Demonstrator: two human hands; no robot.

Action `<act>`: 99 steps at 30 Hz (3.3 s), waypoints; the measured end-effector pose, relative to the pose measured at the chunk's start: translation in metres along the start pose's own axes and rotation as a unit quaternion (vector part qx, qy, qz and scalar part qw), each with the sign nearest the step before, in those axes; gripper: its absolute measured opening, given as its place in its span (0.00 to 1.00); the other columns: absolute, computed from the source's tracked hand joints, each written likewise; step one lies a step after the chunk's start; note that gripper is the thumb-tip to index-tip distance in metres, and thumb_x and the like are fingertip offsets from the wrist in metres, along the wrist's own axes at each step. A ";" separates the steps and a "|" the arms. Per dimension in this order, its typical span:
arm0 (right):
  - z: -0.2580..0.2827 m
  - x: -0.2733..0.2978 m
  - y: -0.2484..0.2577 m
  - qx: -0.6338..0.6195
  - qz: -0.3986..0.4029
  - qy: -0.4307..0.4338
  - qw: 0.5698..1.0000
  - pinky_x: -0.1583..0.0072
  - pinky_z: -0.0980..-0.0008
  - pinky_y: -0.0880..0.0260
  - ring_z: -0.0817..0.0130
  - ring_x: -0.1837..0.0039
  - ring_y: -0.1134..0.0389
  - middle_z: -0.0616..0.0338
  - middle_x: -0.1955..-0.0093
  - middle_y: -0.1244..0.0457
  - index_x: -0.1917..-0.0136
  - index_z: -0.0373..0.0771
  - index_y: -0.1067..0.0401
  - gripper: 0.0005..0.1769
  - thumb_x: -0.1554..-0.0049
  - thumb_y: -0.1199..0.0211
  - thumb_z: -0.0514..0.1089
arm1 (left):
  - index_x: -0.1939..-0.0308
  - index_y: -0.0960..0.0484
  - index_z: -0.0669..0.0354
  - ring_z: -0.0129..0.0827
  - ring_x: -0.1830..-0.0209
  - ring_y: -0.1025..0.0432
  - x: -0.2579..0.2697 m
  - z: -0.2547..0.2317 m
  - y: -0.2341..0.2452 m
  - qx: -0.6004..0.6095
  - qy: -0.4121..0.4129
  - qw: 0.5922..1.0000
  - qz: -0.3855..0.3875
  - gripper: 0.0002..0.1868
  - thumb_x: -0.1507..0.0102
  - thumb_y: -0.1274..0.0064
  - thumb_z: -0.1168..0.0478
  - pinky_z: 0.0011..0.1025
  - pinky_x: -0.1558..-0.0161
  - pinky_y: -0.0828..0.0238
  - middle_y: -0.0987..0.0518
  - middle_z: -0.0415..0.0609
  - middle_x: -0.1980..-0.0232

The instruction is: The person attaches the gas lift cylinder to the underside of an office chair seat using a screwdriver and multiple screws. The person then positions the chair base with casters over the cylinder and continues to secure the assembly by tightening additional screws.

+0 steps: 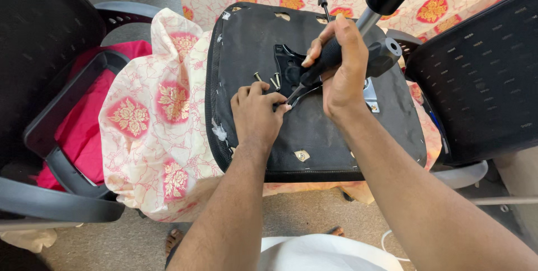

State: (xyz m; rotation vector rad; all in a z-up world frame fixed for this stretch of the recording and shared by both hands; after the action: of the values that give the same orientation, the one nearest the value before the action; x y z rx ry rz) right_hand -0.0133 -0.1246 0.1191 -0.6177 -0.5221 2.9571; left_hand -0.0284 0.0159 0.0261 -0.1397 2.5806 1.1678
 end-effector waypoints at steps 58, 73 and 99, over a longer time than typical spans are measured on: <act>0.017 -0.009 0.046 -0.021 0.009 0.073 0.997 0.64 0.68 0.38 0.65 0.69 0.41 0.53 0.68 0.41 0.59 0.37 0.39 0.12 0.36 0.45 0.44 | 0.59 0.11 0.48 0.40 0.45 0.30 0.013 -0.005 -0.017 0.000 -0.020 0.998 -0.064 0.07 0.40 0.42 0.62 0.42 0.43 0.37 0.19 0.41 0.53; 0.012 0.010 0.028 0.046 0.010 0.014 0.999 0.56 0.69 0.35 0.66 0.63 0.36 0.53 0.66 0.39 0.53 0.38 0.36 0.09 0.35 0.47 0.45 | 0.51 0.13 0.46 0.44 0.44 0.32 0.015 -0.003 -0.026 0.059 -0.023 0.996 -0.060 0.17 0.44 0.36 0.60 0.43 0.43 0.37 0.24 0.45 0.49; -0.001 -0.008 0.015 -0.041 0.038 -0.017 0.998 0.60 0.67 0.39 0.66 0.67 0.43 0.55 0.69 0.44 0.60 0.39 0.40 0.13 0.40 0.47 0.49 | 0.64 0.08 0.47 0.36 0.50 0.27 -0.003 0.000 -0.014 0.114 0.082 0.990 0.012 0.08 0.47 0.33 0.61 0.35 0.43 0.32 0.19 0.42 0.55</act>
State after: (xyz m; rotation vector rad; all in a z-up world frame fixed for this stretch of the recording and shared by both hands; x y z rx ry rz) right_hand -0.0057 -0.1393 0.1160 -0.6107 -0.6411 3.0359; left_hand -0.0229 0.0064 0.0169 -0.1600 2.8449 0.8937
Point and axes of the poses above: each hand's wrist, its own x-axis away from the middle knuckle, its own y-axis out of the back of the hand, z = x × y, the point moved 2 cm from there along -x, towards the middle knuckle
